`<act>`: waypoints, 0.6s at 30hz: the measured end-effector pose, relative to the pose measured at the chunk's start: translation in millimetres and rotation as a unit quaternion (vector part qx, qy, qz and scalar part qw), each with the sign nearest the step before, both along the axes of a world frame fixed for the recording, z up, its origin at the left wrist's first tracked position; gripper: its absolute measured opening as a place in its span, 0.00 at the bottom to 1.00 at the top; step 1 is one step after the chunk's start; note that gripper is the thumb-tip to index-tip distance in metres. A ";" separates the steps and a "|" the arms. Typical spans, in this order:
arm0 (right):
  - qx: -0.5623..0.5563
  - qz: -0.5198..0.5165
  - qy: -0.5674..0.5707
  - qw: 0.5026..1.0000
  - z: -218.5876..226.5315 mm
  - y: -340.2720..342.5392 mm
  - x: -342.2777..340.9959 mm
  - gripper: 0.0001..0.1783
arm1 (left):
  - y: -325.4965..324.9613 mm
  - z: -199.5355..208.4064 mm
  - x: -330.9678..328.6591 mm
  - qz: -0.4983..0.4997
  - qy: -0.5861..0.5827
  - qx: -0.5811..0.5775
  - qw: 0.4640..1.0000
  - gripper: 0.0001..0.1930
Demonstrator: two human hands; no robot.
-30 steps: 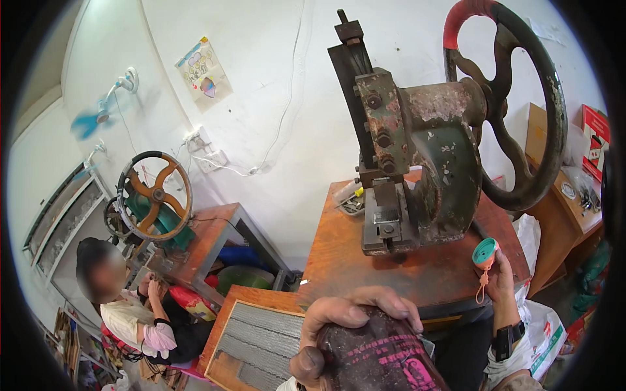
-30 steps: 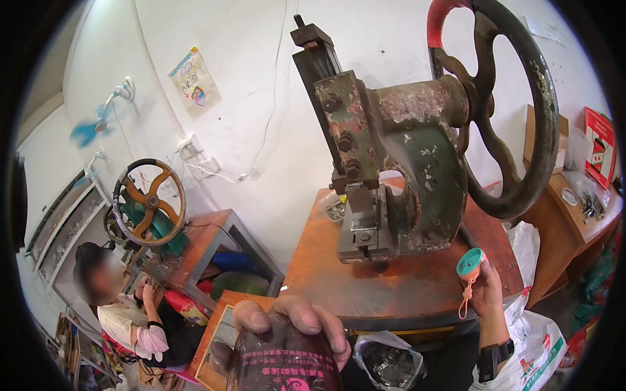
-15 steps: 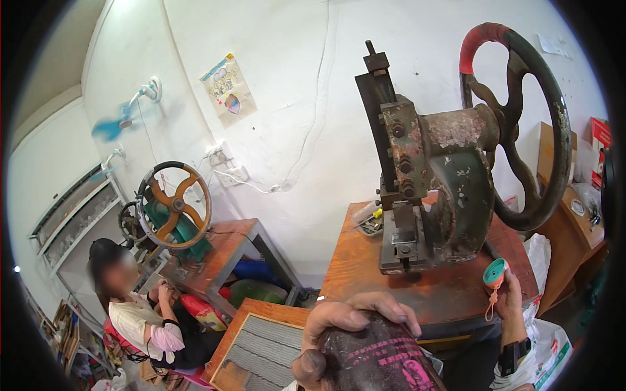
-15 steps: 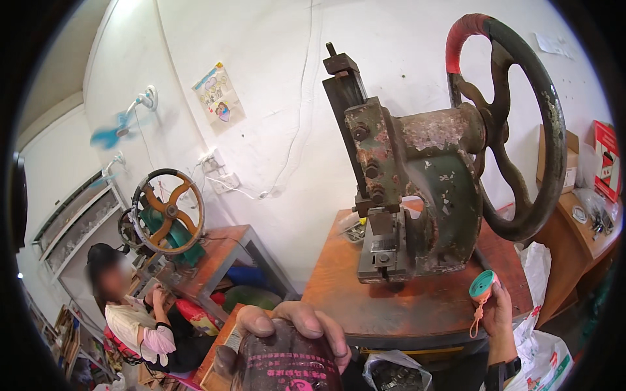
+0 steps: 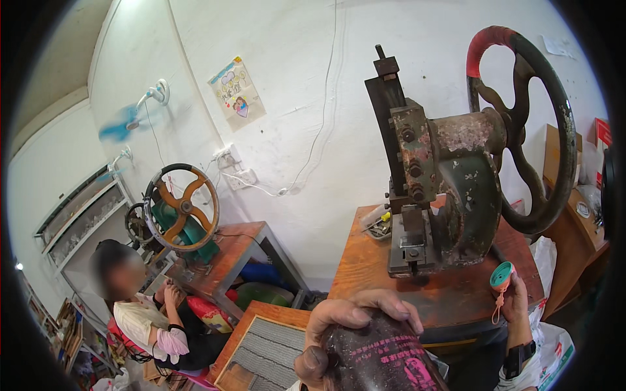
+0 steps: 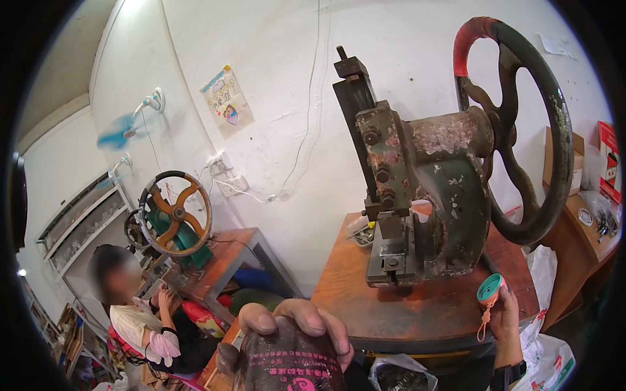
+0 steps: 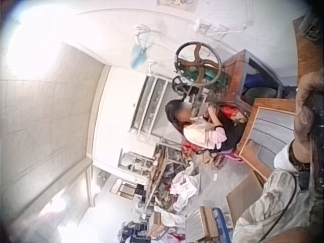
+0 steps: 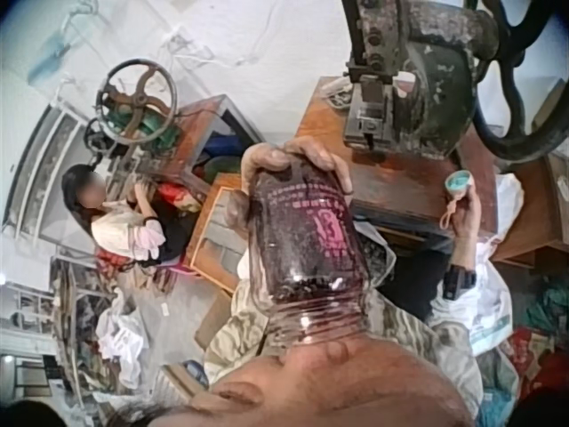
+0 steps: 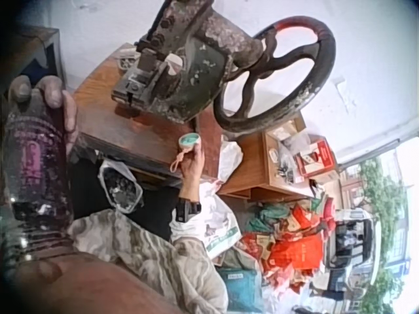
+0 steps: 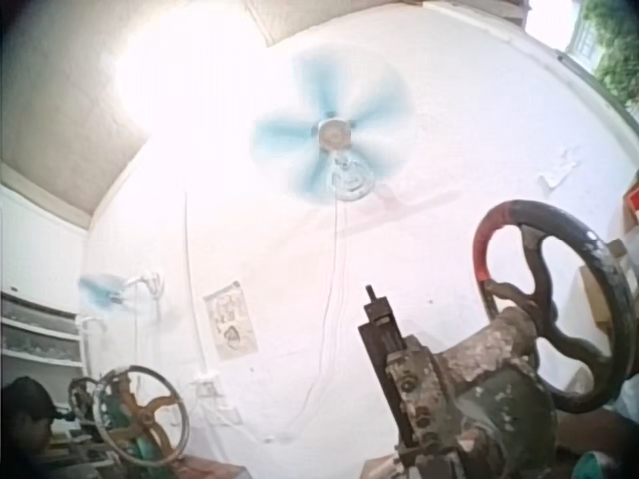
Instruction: Using a manual press machine to process small metal components for fabrication.
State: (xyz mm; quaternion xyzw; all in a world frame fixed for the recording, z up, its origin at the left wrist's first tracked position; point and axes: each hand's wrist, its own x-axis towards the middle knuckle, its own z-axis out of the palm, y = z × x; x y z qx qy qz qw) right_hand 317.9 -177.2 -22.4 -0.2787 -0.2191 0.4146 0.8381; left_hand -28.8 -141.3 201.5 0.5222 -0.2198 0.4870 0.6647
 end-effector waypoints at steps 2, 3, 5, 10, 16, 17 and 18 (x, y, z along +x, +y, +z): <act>-0.004 0.005 0.006 1.000 -5.5 0.2 3.9 0.21 | -0.7 0.2 -2.0 -0.002 0.003 0.002 1.000 0.26; -0.006 0.008 0.004 1.000 -5.2 1.6 3.8 0.21 | -1.9 0.1 -3.8 -0.004 0.007 0.006 1.000 0.26; 0.007 0.000 0.000 1.000 -7.5 1.4 4.8 0.20 | -0.3 -4.5 -4.8 -0.014 0.016 -0.014 1.000 0.26; -0.001 0.000 -0.015 1.000 -2.6 -6.0 1.3 0.19 | 0.0 -35.4 -0.7 -0.065 0.018 -0.064 0.996 0.25; -0.026 0.023 -0.017 0.999 -9.8 0.8 6.8 0.18 | -31.7 -54.7 4.2 -0.134 0.053 -0.474 0.869 0.27; -0.024 0.025 -0.016 0.999 -9.2 -0.5 8.7 0.19 | -32.1 -62.7 4.1 -0.144 0.054 -0.487 0.860 0.27; -0.022 0.026 -0.016 0.999 -8.4 -3.2 10.3 0.19 | -29.9 -74.7 4.1 -0.157 0.051 -0.472 0.866 0.27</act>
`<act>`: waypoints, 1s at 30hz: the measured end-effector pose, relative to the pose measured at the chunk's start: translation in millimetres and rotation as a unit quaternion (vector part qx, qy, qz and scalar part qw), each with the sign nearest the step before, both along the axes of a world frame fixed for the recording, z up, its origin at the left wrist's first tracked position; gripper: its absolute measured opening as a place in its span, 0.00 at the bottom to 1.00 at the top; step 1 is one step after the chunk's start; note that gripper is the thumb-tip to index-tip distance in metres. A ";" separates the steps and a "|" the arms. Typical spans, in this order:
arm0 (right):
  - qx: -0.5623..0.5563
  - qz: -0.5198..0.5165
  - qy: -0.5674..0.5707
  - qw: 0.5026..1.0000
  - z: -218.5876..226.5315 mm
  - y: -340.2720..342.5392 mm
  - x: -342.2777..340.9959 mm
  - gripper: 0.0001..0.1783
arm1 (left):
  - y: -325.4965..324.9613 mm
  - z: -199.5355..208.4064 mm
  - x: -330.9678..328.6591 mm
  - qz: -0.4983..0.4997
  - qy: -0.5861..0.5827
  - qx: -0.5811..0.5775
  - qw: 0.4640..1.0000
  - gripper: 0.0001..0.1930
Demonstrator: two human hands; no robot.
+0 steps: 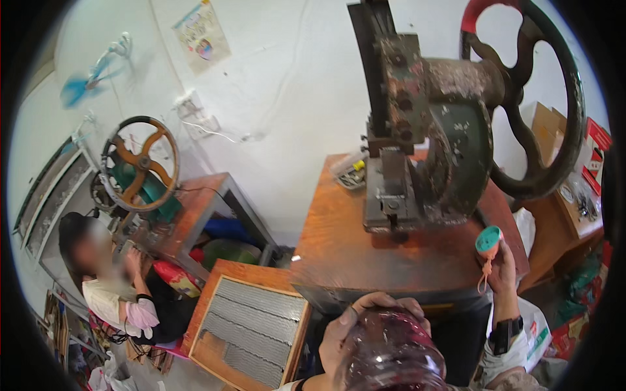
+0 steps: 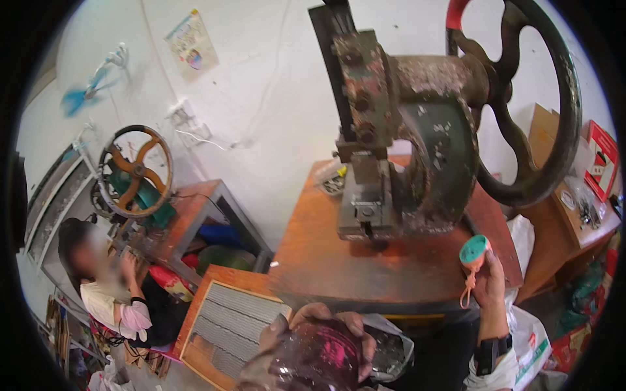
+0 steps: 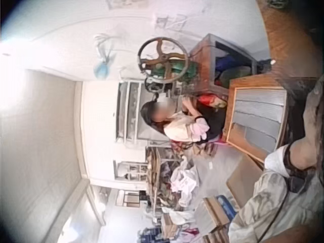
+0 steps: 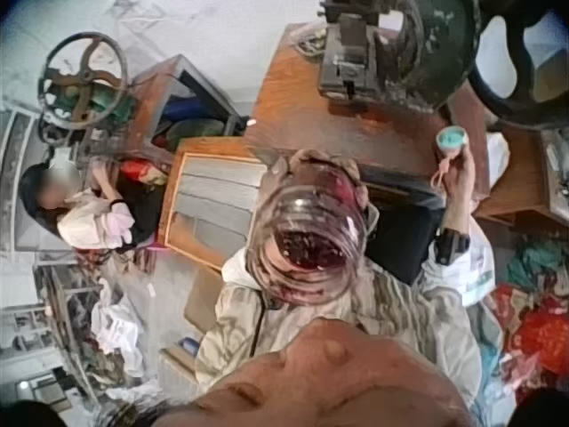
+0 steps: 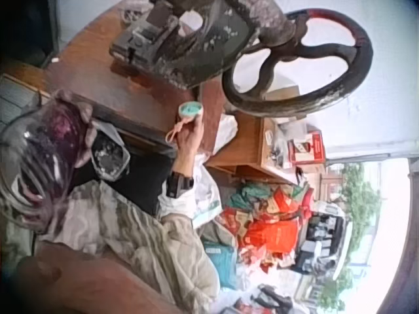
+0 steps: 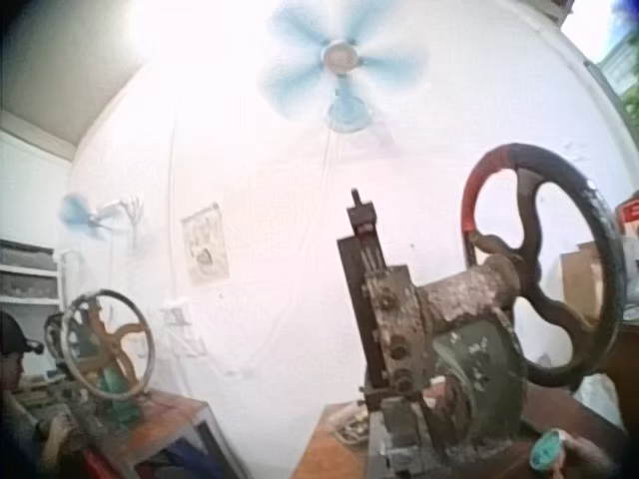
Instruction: Using a manual press machine to process small metal components for fabrication.
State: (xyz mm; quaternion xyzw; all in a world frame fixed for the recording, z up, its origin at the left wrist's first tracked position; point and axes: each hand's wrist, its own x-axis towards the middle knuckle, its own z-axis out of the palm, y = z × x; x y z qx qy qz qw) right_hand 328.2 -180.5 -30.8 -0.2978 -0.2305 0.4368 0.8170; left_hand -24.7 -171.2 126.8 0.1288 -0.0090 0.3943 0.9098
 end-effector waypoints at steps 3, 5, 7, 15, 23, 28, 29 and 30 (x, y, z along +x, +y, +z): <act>-0.010 -0.006 0.009 1.000 7.4 4.8 -6.3 0.26 | 8.1 -31.3 -1.6 -0.003 -0.041 0.070 0.997 0.27; -0.020 0.005 -0.032 0.999 14.7 -7.7 -7.5 0.30 | 8.9 -42.6 -6.7 -0.002 0.054 0.001 0.999 0.26; -0.014 0.005 -0.118 0.993 46.7 -15.5 -40.1 0.40 | 3.3 -49.0 -8.8 0.002 0.108 -0.081 0.991 0.23; 0.126 0.247 -0.682 0.677 173.8 -8.4 -157.4 0.34 | -9.1 -119.5 -6.8 0.090 0.297 -0.154 0.938 0.26; 0.207 0.282 -0.762 0.545 167.9 8.4 -179.9 0.30 | -1.9 -133.7 -15.9 0.083 0.299 -0.145 0.940 0.21; 0.150 0.222 -0.803 0.532 160.8 -0.2 -187.3 0.35 | 2.0 -132.9 -14.3 0.080 0.338 -0.152 0.925 0.21; 0.046 0.221 -0.832 0.507 161.0 -4.0 -190.9 0.38 | 2.2 -133.6 -13.2 0.083 0.349 -0.154 0.921 0.22; -0.058 0.217 -0.850 0.476 163.2 -7.2 -194.6 0.41 | 1.8 -132.7 -13.7 0.079 0.350 -0.152 0.921 0.22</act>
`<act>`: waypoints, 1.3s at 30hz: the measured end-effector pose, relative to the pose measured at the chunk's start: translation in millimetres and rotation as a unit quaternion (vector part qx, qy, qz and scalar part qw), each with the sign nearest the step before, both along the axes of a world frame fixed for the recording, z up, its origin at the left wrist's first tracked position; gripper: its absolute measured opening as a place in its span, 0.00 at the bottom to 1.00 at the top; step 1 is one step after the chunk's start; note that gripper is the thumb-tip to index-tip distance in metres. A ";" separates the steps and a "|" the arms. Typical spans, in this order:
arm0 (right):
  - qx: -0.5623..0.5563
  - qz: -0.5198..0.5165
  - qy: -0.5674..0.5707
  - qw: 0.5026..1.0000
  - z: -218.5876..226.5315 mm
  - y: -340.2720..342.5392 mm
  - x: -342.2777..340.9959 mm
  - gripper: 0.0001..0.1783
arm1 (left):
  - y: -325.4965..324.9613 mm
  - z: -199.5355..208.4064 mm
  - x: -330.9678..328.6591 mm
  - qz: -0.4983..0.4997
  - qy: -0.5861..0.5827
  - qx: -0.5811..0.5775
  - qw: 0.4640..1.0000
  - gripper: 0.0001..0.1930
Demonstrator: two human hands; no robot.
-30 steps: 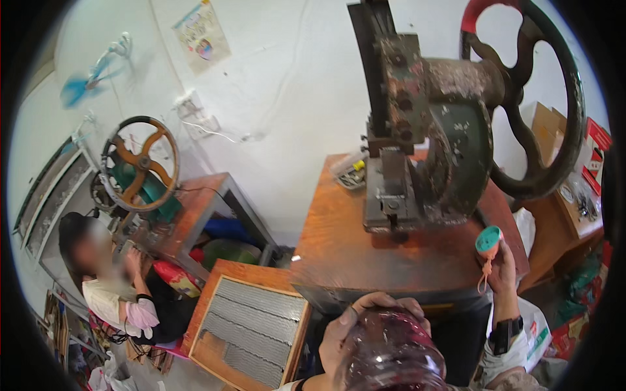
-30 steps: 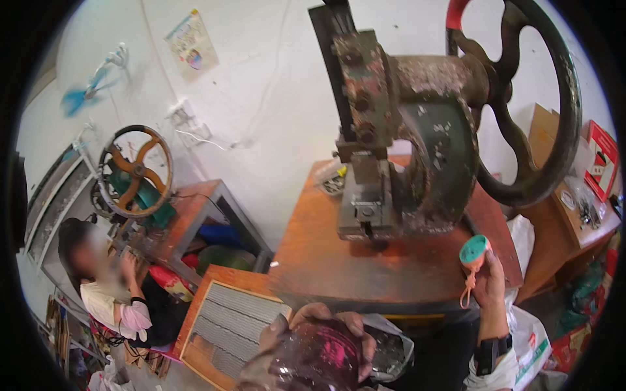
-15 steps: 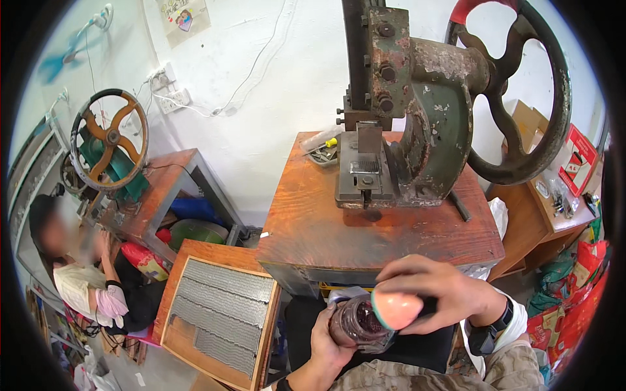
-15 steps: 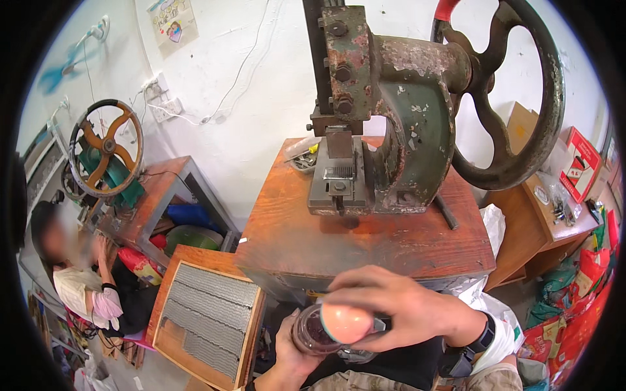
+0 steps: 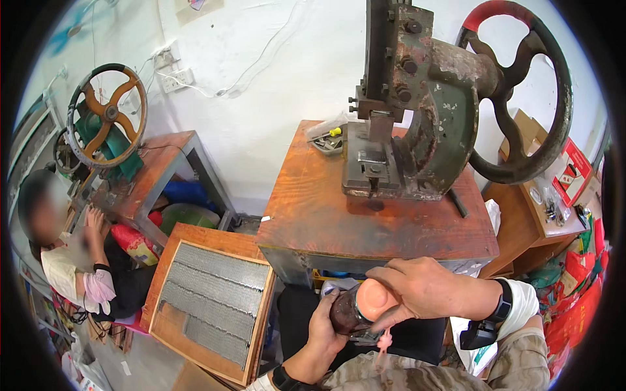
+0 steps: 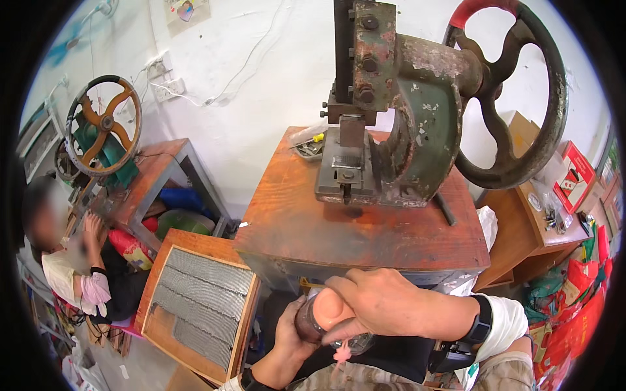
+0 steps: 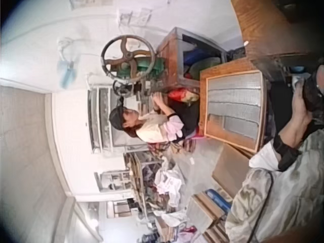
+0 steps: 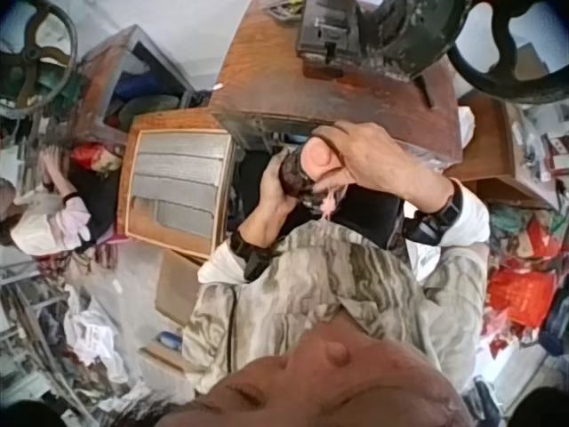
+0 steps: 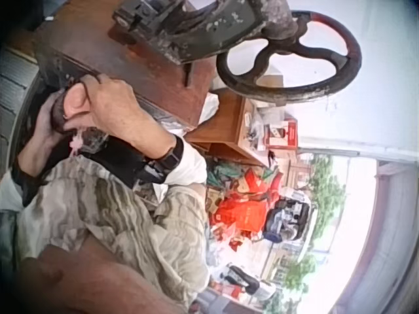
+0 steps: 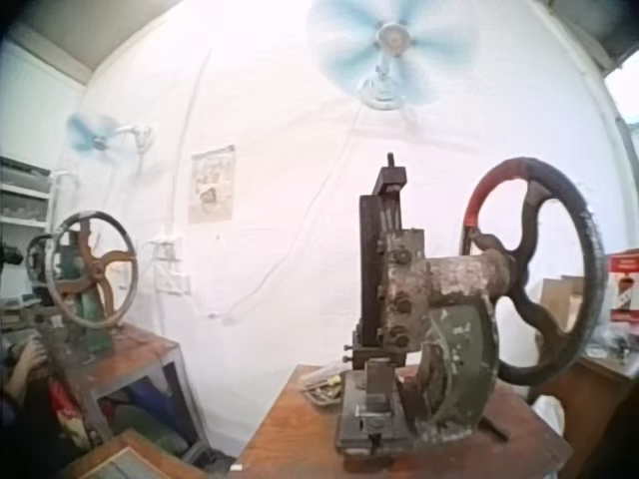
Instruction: Using a manual press machine to process small metal components for fabrication.
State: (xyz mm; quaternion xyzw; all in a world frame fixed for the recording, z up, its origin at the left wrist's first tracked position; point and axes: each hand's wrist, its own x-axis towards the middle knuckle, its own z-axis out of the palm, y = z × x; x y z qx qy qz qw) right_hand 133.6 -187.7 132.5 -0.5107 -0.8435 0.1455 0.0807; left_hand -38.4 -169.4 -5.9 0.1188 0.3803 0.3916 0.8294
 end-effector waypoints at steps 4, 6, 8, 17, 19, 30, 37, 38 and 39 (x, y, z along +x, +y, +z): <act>0.039 0.196 0.080 0.977 22.1 16.9 13.4 0.47 | -1.3 5.5 2.3 -0.019 -0.104 -0.057 0.993 0.16; 0.030 0.217 0.057 0.974 21.3 20.0 14.8 0.48 | -1.4 7.9 3.8 -0.027 -0.103 -0.046 0.993 0.17; -0.040 0.257 0.111 0.959 20.1 21.4 12.5 0.41 | 0.5 3.5 4.3 -0.038 -0.114 -0.048 0.992 0.17; 0.013 0.184 0.099 0.978 20.3 10.2 13.2 0.32 | -1.4 5.8 12.4 -0.042 -0.077 -0.045 0.995 0.18; 0.003 0.130 0.068 0.989 20.3 7.1 12.8 0.35 | -1.3 16.3 13.6 -0.022 -0.090 -0.062 0.994 0.15; -0.077 0.110 0.047 0.990 31.6 1.0 18.1 0.40 | 3.6 5.3 20.3 -0.092 -0.104 -0.049 0.989 0.16; 0.054 0.188 0.067 0.978 24.1 9.5 34.5 0.45 | 10.4 20.8 24.3 -0.071 -0.082 -0.013 0.994 0.22; 0.056 0.183 0.066 0.979 24.6 6.2 35.0 0.45 | 11.4 18.9 23.3 -0.090 -0.075 -0.029 0.993 0.22; 0.003 0.101 0.038 0.994 27.8 3.2 33.3 0.44 | 12.5 16.8 22.3 -0.109 -0.068 -0.045 0.991 0.22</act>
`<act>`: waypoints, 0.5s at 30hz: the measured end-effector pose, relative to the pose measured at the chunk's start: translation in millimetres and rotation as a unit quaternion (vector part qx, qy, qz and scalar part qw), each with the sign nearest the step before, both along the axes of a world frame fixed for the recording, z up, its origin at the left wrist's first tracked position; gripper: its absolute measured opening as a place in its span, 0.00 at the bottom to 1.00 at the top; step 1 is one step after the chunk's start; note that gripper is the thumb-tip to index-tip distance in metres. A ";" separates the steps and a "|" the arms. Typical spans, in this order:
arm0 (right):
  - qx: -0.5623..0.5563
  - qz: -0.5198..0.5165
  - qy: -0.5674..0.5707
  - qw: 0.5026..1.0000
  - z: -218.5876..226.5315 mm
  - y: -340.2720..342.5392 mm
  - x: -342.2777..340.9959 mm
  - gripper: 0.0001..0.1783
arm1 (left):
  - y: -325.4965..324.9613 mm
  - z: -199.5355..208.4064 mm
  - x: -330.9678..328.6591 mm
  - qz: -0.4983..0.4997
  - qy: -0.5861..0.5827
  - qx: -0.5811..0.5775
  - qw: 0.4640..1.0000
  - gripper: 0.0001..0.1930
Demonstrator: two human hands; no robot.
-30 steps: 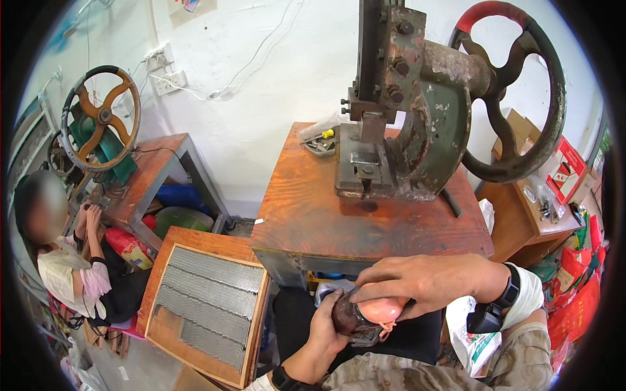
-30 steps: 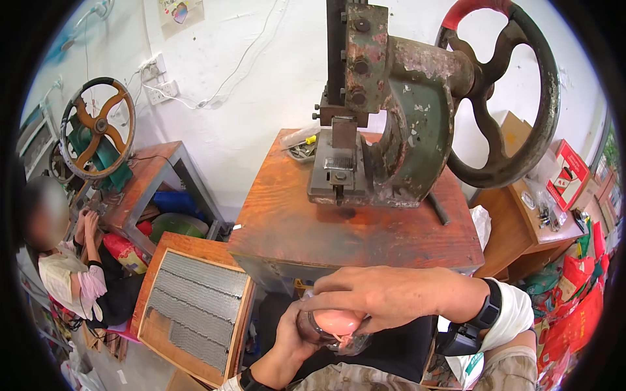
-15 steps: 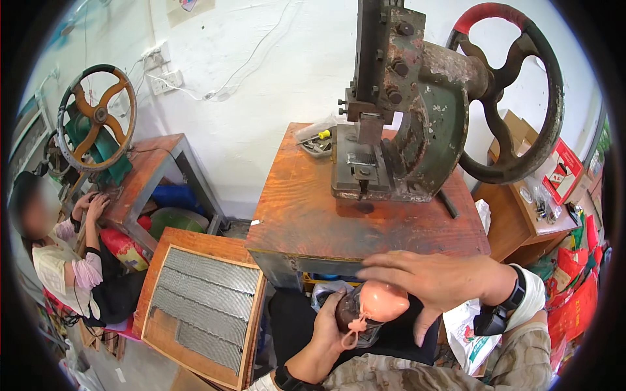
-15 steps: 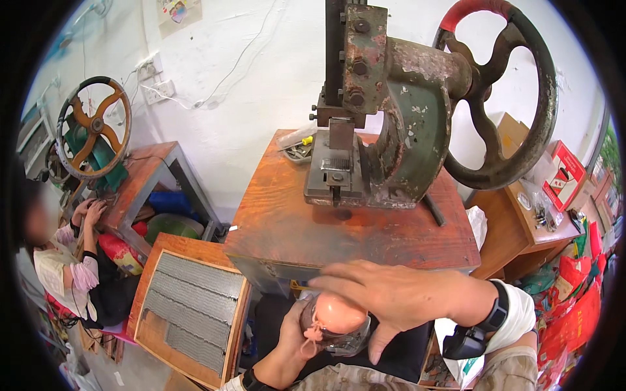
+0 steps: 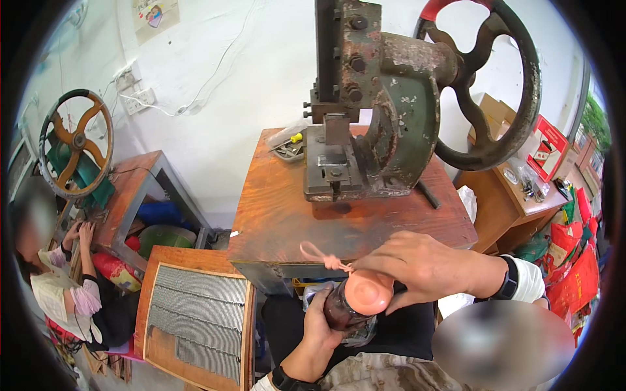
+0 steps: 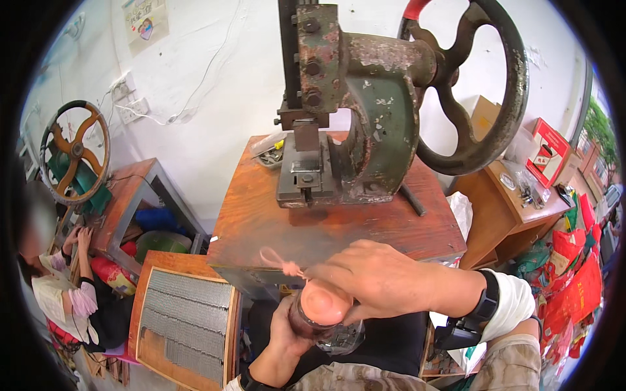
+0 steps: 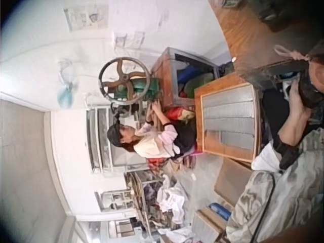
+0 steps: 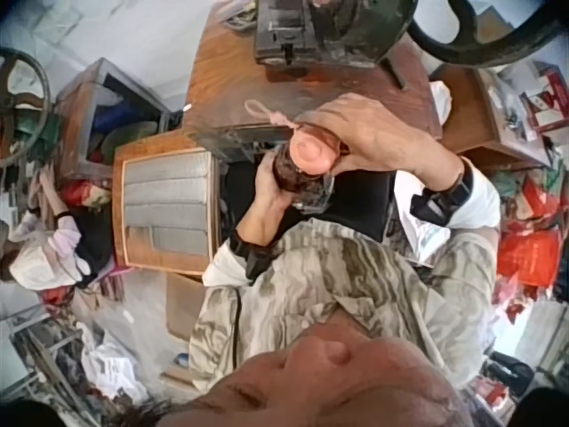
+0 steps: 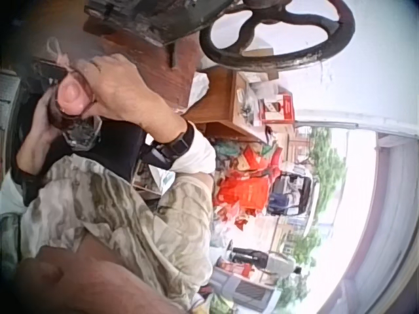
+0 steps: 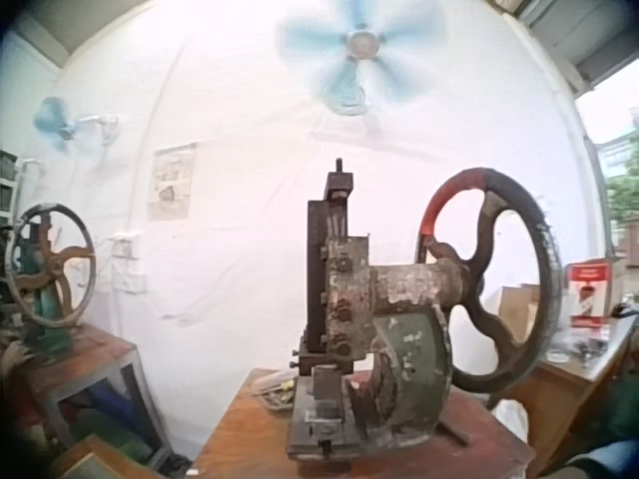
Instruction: Using a manual press machine to process small metal components for fabrication.
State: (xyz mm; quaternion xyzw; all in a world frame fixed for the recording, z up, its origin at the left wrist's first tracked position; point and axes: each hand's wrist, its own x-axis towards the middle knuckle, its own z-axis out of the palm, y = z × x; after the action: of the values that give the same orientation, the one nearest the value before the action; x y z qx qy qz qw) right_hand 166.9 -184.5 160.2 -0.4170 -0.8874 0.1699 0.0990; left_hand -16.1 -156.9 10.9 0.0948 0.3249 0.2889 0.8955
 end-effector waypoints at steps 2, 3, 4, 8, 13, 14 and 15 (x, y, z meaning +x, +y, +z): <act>-0.051 -0.090 -0.030 0.994 0.9 -4.5 1.3 0.43 | -1.4 -0.6 2.9 -0.030 0.010 -0.011 0.999 0.22; 0.004 -0.036 0.034 0.999 -1.6 -5.0 5.2 0.41 | -2.8 1.6 6.2 -0.024 0.020 -0.011 0.999 0.23; 0.064 0.016 0.096 0.993 -4.1 -5.8 10.8 0.39 | -3.6 3.3 10.8 -0.021 0.031 -0.008 0.999 0.23; 0.120 0.045 0.198 0.972 -34.4 -4.0 18.6 0.36 | -1.8 -4.4 18.1 -0.002 -0.025 0.046 0.999 0.26; 0.134 -0.037 0.265 0.954 -39.2 -27.8 27.8 0.34 | -11.6 6.8 36.6 0.061 0.056 0.048 0.995 0.28; 0.120 -0.047 0.254 0.958 -41.3 -30.6 34.4 0.42 | -12.3 11.3 46.2 0.047 0.057 0.058 0.996 0.28; 0.132 -0.058 0.256 0.956 -38.5 -37.2 42.4 0.42 | -13.5 18.1 55.6 0.031 0.033 0.080 0.996 0.28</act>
State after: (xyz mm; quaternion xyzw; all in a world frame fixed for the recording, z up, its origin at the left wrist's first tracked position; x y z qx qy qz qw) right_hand 209.3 -221.8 121.7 -0.3938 -0.8212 0.1464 0.3861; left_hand 39.6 -170.4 29.0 0.1658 0.3327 0.3382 0.8645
